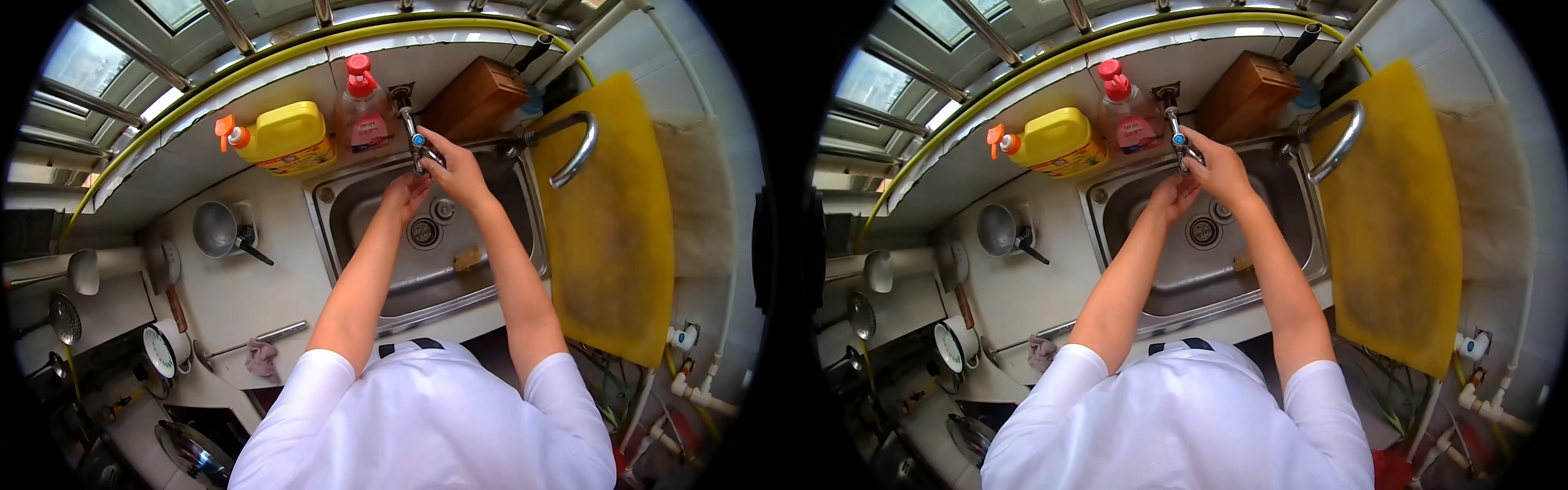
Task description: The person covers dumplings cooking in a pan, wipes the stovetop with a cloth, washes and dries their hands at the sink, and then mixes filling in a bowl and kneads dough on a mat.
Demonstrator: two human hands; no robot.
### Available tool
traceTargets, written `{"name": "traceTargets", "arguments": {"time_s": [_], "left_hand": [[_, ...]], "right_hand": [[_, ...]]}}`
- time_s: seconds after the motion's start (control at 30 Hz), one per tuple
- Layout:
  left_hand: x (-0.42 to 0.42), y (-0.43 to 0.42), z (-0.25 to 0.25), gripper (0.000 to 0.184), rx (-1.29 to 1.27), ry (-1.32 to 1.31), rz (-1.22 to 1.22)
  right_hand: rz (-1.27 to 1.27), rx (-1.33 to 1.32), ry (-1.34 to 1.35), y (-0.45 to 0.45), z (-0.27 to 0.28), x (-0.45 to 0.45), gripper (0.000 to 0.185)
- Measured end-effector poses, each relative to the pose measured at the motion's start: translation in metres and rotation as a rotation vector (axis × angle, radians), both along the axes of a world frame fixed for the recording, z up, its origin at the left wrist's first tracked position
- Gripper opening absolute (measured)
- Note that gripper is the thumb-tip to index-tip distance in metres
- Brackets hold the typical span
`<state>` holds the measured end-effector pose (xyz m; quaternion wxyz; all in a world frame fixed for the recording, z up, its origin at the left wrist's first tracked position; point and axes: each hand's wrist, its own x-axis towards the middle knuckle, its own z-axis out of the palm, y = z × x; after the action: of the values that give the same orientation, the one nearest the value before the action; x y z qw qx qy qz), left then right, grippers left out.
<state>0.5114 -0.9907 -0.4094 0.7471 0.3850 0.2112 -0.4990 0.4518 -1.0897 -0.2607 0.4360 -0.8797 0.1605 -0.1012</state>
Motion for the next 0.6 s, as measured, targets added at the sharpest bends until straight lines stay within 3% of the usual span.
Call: {"name": "traceTargets", "arguments": {"time_s": [0.07, 0.13, 0.27, 0.33, 0.37, 0.43, 0.47, 0.53, 0.6], "left_hand": [[0.003, -0.004, -0.005, 0.022, -0.009, 0.042, 0.046], [0.006, -0.008, -0.028, 0.021, -0.037, 0.043, 0.058], [0.006, -0.009, -0.046, 0.02, -0.031, 0.081, 0.051], [0.008, -0.005, -0.072, 0.019, -0.15, 0.204, 0.103], [0.007, -0.003, -0.081, 0.019, -0.147, 0.208, 0.106], [0.007, 0.002, -0.091, 0.022, -0.12, 0.113, 0.034], [0.009, 0.006, -0.108, 0.022, -0.118, 0.113, 0.031], [-0.001, 0.001, -0.071, 0.023, 0.02, 0.072, 0.074], [-0.023, -0.008, 0.002, 0.028, 0.196, 0.025, 0.153]], "right_hand": [[-0.033, 0.167, 0.004, 0.001, -0.021, -0.008, 0.046], [-0.258, 0.739, -0.309, 0.001, -0.08, -0.018, 0.038], [-0.52, 1.035, -0.135, 0.022, -0.132, -0.017, 0.032], [-0.744, 1.245, -0.176, 0.037, -0.128, -0.001, 0.016], [-0.745, 1.245, -0.17, 0.035, -0.141, -0.001, 0.016], [-0.611, 1.703, -0.191, 0.03, -0.185, 0.001, 0.017], [-0.614, 1.704, -0.193, 0.031, -0.194, 0.005, 0.017], [-0.657, 1.421, -0.155, 0.038, -0.208, 0.017, 0.015], [-0.617, 0.67, 0.031, 0.041, -0.19, 0.024, 0.011]]}}
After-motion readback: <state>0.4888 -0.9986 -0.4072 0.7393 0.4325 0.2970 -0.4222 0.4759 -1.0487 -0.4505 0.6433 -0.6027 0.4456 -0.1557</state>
